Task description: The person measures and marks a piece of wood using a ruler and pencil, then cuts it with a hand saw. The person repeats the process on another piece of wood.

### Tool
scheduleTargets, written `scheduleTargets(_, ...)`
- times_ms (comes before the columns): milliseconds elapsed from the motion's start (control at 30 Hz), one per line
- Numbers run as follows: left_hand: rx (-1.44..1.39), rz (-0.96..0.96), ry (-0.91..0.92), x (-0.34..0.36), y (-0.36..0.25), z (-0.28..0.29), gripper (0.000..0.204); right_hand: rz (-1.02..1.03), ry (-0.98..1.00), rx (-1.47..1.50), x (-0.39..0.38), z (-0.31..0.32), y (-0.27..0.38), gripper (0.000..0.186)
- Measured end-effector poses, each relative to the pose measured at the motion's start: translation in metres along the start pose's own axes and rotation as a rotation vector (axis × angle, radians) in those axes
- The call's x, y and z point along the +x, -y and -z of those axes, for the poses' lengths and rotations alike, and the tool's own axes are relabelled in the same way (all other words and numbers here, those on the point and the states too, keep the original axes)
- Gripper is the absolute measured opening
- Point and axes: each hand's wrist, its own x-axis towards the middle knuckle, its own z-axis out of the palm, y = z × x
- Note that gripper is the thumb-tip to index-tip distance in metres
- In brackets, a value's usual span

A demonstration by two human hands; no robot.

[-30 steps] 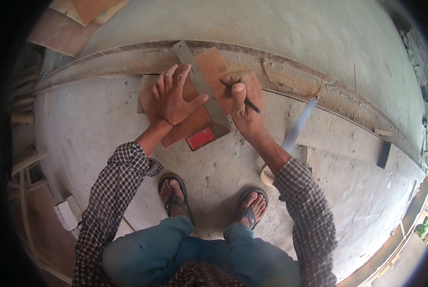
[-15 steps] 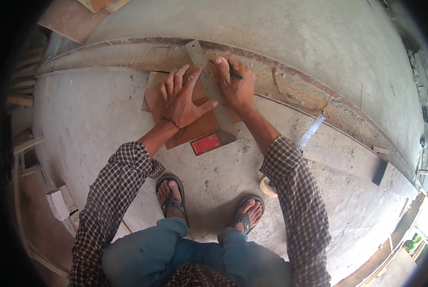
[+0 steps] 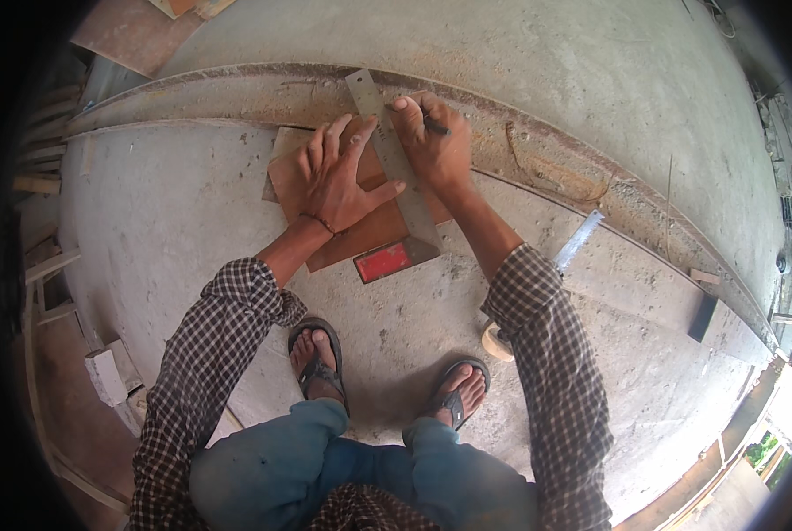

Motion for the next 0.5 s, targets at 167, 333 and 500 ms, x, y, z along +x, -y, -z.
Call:
scheduleTargets(167, -0.007, -0.005, -0.012, -0.002, 0.002, 0.0, 0.104, 0.028, -0.024, -0.051, -0.004, 0.005, 0.006, 0.05)
scheduleTargets(333, 0.006, -0.004, -0.013, -0.002, 0.004, -0.001, 0.104, 0.051, -0.015, -0.174, -0.019, 0.018, 0.005, 0.049)
scheduleTargets(500, 0.004, 0.006, -0.02, -0.002, 0.003, -0.002, 0.104, 0.048, -0.015, -0.143, -0.043, 0.03, 0.01, 0.046)
